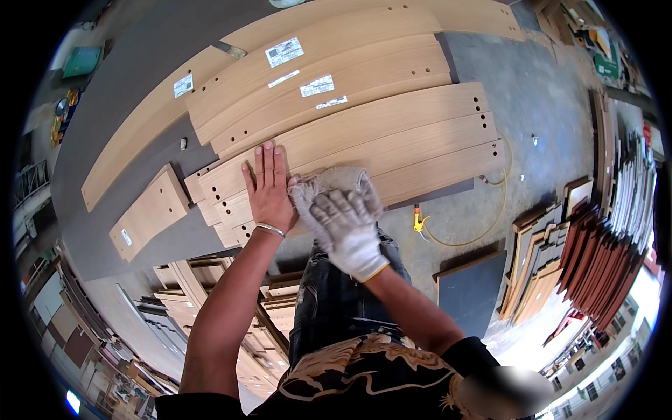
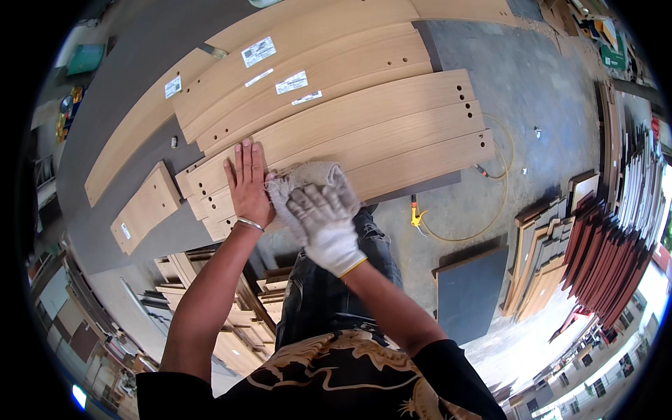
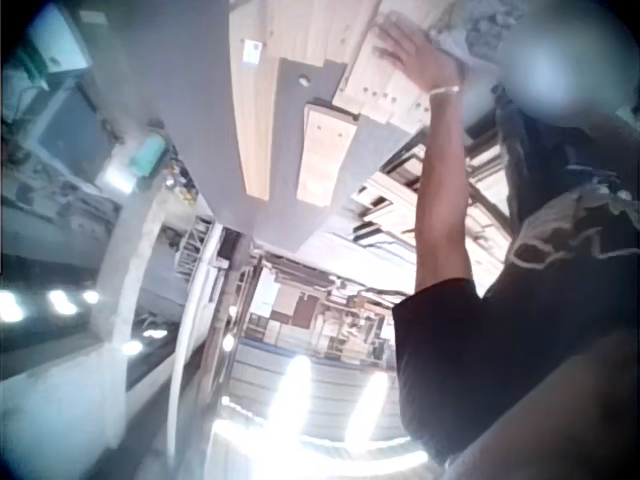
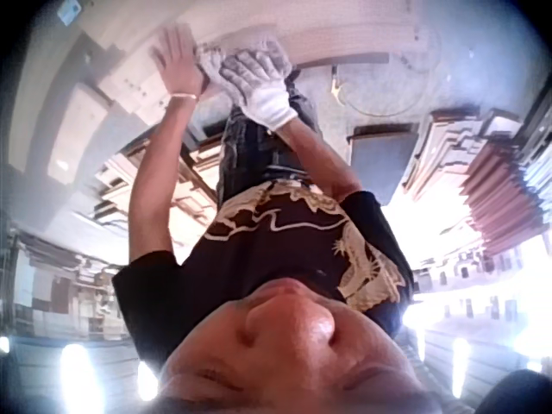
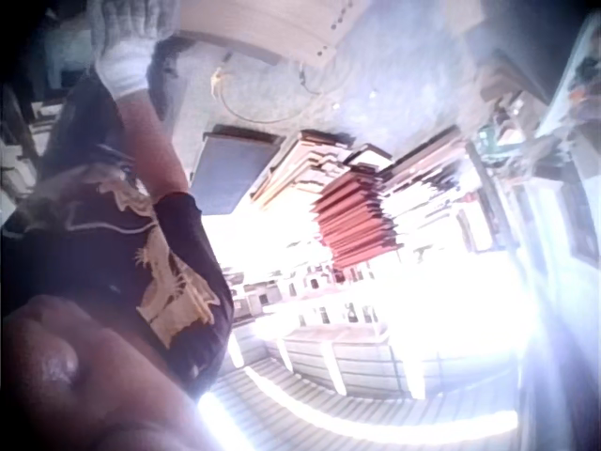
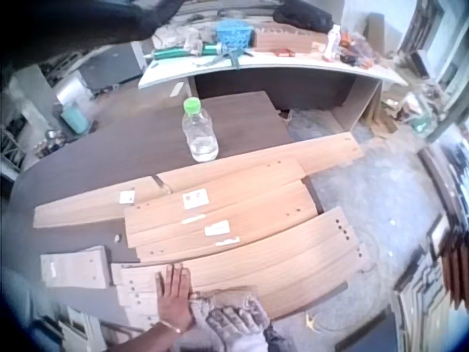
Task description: The person wipes the surface of several flat wooden boards with a cloth. They handle the boards one at a time, occasionally picking up a bottle to apply liquid to the cloth before continuing to wipe the boards in a workshop setting.
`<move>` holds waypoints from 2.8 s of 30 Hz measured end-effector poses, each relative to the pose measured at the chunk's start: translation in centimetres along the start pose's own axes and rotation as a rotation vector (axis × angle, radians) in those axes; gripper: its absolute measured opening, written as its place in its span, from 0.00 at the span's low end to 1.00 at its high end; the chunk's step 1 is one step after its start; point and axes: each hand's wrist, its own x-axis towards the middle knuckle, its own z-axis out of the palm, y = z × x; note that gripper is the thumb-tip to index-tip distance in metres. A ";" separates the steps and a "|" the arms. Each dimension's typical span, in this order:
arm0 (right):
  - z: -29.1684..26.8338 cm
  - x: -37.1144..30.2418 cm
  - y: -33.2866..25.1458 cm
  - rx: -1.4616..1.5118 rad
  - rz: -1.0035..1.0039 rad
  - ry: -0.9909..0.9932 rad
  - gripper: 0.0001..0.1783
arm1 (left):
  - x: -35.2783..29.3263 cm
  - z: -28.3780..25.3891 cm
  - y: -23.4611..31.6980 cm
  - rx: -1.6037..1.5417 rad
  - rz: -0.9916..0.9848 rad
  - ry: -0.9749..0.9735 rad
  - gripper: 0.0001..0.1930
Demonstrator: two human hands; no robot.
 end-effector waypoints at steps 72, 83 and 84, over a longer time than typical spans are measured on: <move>9.1 18.7 -12.4 -0.313 -1.123 -0.519 0.33 | 7.1 5.1 20.0 0.039 -0.160 -0.056 0.29; 8.9 24.8 -11.5 -0.383 -1.092 -0.412 0.30 | 5.9 7.1 21.9 0.214 -0.164 0.092 0.17; 8.7 22.6 -9.6 -0.311 -1.142 -0.439 0.29 | 5.5 7.3 21.8 0.233 -0.152 0.044 0.18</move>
